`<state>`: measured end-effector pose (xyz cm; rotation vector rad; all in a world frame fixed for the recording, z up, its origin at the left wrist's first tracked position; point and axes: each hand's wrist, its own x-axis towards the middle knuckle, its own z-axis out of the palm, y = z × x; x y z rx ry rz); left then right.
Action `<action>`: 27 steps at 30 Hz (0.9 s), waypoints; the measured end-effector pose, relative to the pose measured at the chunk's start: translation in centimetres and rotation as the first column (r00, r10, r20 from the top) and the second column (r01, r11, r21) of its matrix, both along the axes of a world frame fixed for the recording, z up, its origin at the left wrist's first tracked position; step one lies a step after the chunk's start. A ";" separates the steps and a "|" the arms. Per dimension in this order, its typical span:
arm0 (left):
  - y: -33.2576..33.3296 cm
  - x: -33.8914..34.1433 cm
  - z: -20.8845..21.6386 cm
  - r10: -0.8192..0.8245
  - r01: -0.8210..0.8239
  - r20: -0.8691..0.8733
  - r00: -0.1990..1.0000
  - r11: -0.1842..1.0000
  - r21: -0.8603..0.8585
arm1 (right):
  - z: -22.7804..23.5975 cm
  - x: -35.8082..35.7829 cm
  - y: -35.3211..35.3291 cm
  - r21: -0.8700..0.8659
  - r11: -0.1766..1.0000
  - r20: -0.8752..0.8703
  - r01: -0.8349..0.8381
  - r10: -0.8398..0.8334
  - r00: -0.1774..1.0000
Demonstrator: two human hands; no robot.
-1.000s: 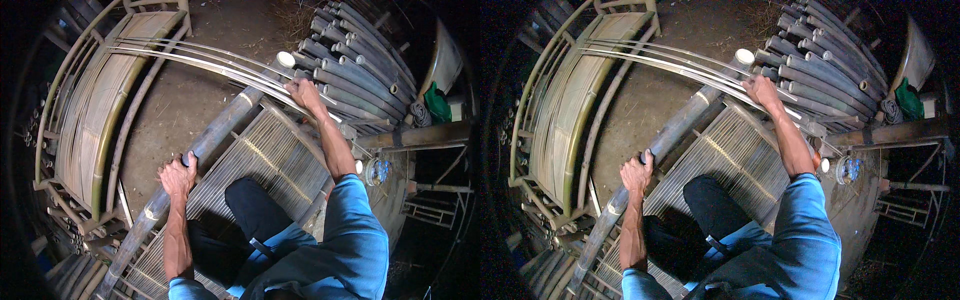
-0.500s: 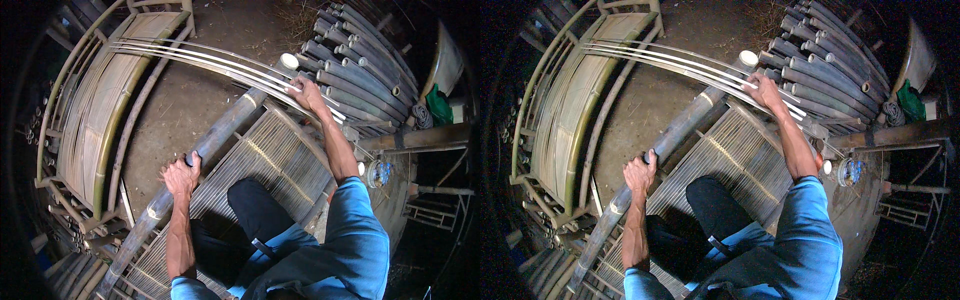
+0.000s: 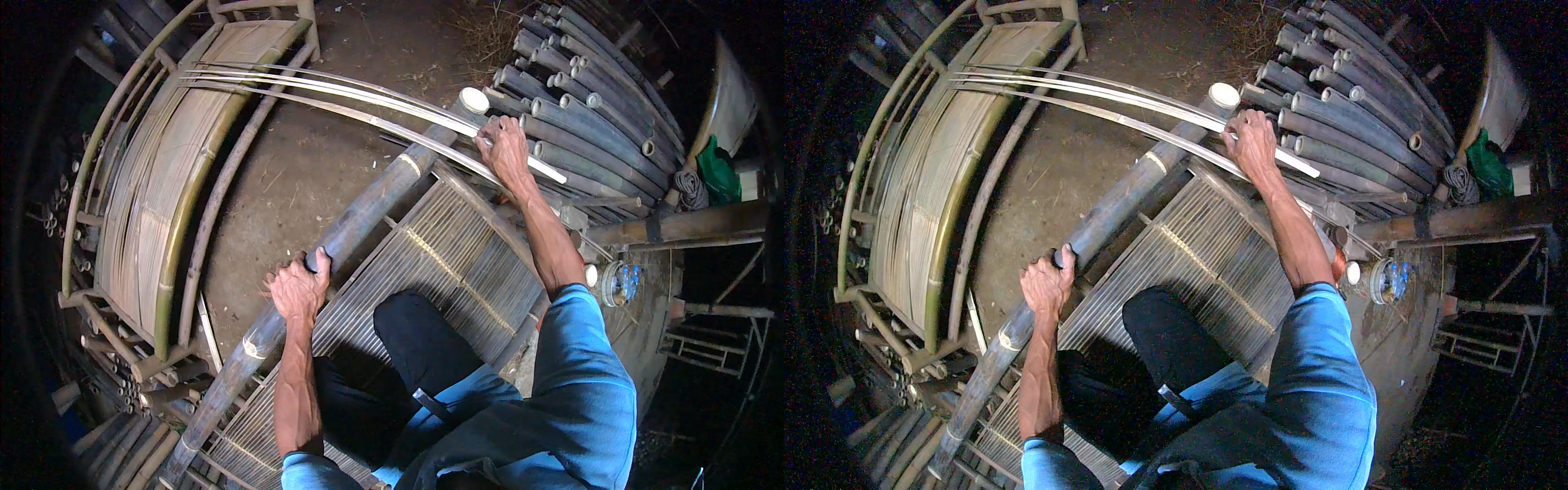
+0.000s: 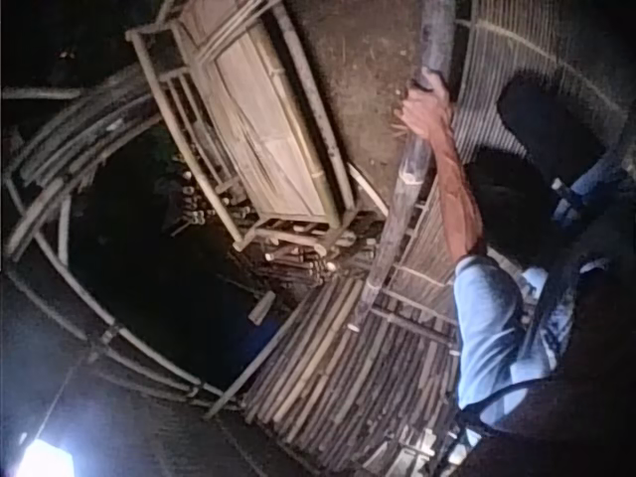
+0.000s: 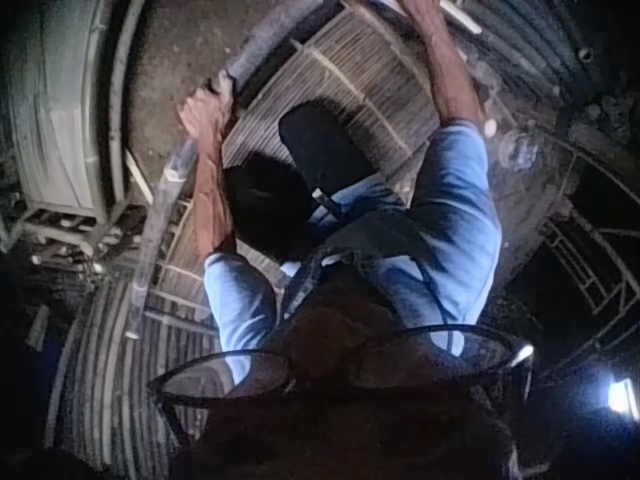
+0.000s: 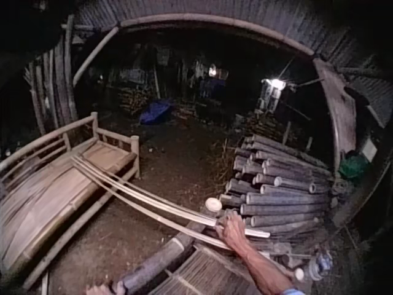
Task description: The person weaves thin bamboo strips into a large circular frame and then picks up a tool from the ground to continue working on a large bamboo structure.
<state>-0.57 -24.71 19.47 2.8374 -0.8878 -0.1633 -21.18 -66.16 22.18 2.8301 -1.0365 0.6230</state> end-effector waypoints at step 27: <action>-0.1 -0.1 0.7 -0.001 0.000 -0.081 0.997 1.000 -0.013 | -0.6 -0.1 0.5 0.945 0.327 0.096 -0.020 -0.218 0.971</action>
